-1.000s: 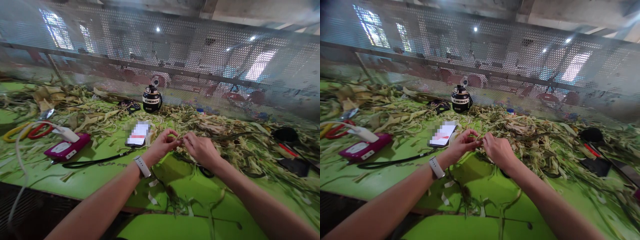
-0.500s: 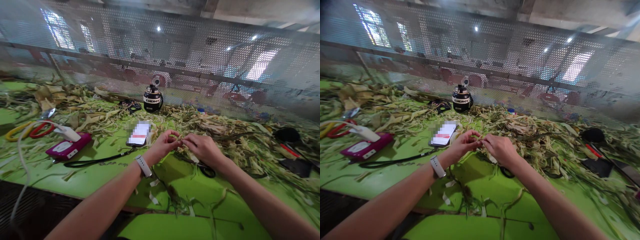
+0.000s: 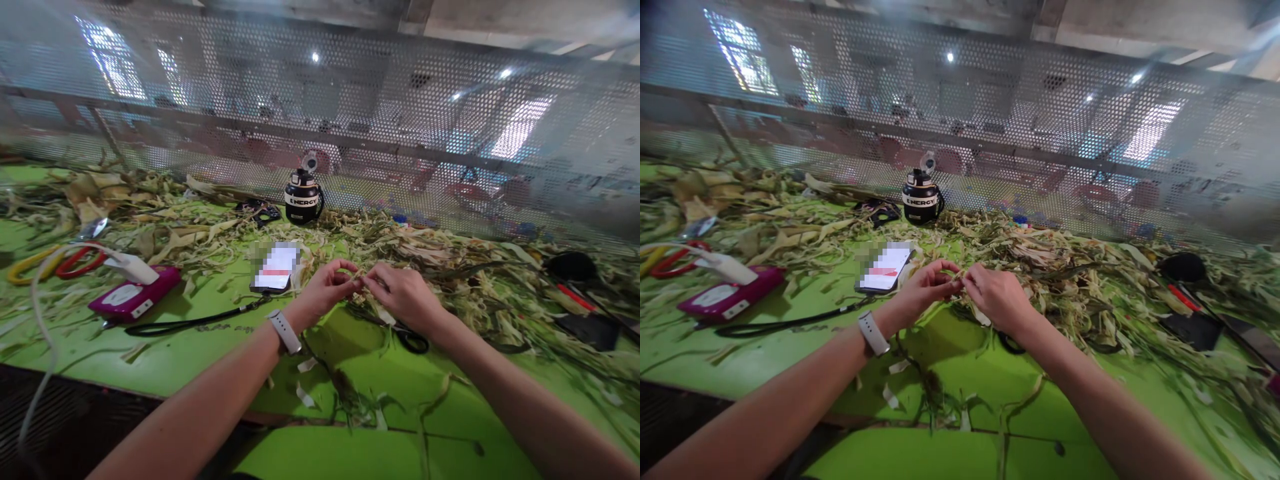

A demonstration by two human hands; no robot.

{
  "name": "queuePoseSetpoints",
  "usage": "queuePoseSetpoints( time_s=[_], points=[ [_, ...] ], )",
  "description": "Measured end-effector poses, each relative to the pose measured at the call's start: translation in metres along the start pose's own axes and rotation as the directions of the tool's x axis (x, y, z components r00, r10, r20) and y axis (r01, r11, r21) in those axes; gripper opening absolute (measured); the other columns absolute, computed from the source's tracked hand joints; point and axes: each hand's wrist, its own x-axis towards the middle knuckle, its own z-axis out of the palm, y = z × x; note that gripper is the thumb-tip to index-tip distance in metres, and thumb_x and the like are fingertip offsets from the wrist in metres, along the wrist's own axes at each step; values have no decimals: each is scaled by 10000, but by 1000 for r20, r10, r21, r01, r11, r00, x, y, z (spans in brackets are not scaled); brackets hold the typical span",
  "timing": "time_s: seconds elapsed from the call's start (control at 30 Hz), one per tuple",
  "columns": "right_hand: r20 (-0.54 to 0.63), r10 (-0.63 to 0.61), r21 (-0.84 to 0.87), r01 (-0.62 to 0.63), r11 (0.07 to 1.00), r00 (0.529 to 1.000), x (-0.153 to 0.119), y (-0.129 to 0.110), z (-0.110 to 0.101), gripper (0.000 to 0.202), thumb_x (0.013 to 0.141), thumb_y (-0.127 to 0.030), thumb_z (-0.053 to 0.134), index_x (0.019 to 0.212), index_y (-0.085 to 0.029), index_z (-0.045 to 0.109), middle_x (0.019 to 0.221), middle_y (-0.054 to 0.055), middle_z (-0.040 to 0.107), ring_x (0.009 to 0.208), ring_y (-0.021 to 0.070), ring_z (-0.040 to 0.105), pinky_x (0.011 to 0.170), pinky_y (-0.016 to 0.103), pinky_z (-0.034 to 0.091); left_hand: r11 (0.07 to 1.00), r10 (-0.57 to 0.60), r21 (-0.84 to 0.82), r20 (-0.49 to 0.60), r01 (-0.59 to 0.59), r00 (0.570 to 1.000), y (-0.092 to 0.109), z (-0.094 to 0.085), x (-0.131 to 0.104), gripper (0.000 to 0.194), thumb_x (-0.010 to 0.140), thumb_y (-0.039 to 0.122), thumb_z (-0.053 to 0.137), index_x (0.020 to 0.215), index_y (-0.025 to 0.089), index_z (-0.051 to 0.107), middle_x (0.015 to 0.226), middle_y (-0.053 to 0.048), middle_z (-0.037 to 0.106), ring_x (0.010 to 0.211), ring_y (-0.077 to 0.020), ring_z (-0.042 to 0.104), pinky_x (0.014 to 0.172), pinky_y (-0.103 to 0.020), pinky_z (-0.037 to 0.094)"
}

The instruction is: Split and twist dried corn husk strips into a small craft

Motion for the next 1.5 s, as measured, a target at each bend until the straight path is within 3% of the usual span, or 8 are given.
queuePoseSetpoints(
  time_s=[0.2, 0.53, 0.7, 0.8, 1.03, 1.17, 1.3, 1.5],
  points=[
    [-37, -43, -3, 43, 999, 998, -1, 0, 4, 126, 841, -230, 487, 777, -171, 577, 620, 8, 616, 522, 114, 523, 524, 216, 291, 977, 101, 187, 45, -107, 994, -2, -3, 1, 395, 730, 415, 649, 988, 168, 480, 540, 83, 432, 506, -59, 395, 494, -186, 277],
    [-149, -79, -18, 77, 997, 986, -4, -1, 14, 200, 875, -237, 448, 785, -176, 615, 660, 24, 644, 563, 119, 561, 526, 219, 335, 935, 166, 304, 84, -184, 982, 1, -1, 0, 362, 755, 396, 619, 998, 159, 491, 585, 55, 476, 516, -67, 395, 488, -191, 295],
    [-152, -136, 104, 153, 983, 979, -3, 1, 15, 202, 872, -219, 467, 950, -184, 650, 874, 64, 686, 787, 155, 617, 682, 239, 437, 943, 164, 297, -27, -149, 986, 2, -4, 2, 359, 731, 386, 639, 963, 153, 496, 582, 44, 522, 487, -65, 391, 465, -189, 276],
    [-159, -101, 109, 120, 987, 982, -3, 2, 14, 219, 884, -222, 454, 975, -193, 651, 894, 71, 684, 816, 167, 619, 696, 253, 444, 949, 144, 285, -17, -133, 989, 1, -4, 2, 346, 739, 384, 632, 968, 166, 492, 585, 46, 525, 495, -67, 408, 473, -189, 285],
    [-55, 147, 81, -142, 987, 988, -1, -5, 13, 142, 880, -290, 472, 911, -195, 574, 748, 30, 676, 634, 164, 602, 557, 240, 367, 964, 64, 261, -65, -45, 996, 1, -2, 0, 418, 710, 419, 655, 975, 183, 433, 528, 90, 451, 439, -52, 346, 427, -177, 229],
    [-32, 109, 119, -104, 987, 994, 0, -5, 15, 128, 865, -245, 488, 807, -185, 584, 715, 29, 650, 625, 149, 579, 563, 231, 347, 952, 62, 302, -22, -53, 998, 1, -1, -1, 358, 717, 403, 643, 918, 183, 445, 604, 49, 543, 489, -69, 424, 462, -188, 286],
    [6, 146, 324, -140, 936, 989, 4, -1, 14, 115, 837, -218, 523, 782, -169, 612, 689, 16, 644, 605, 126, 559, 567, 217, 367, 944, 71, 324, -27, -58, 997, 1, -1, -1, 314, 717, 348, 643, 913, 181, 462, 664, 14, 597, 605, -111, 533, 560, -219, 375],
    [-22, 96, 413, -78, 907, 995, 10, 12, 6, 130, 804, -249, 577, 826, -169, 677, 796, 45, 653, 735, 145, 578, 649, 241, 416, 966, 31, 258, -66, -13, 997, 2, -6, 4, 352, 693, 381, 662, 903, 173, 469, 607, 28, 575, 566, -103, 520, 528, -203, 351]
  ],
)
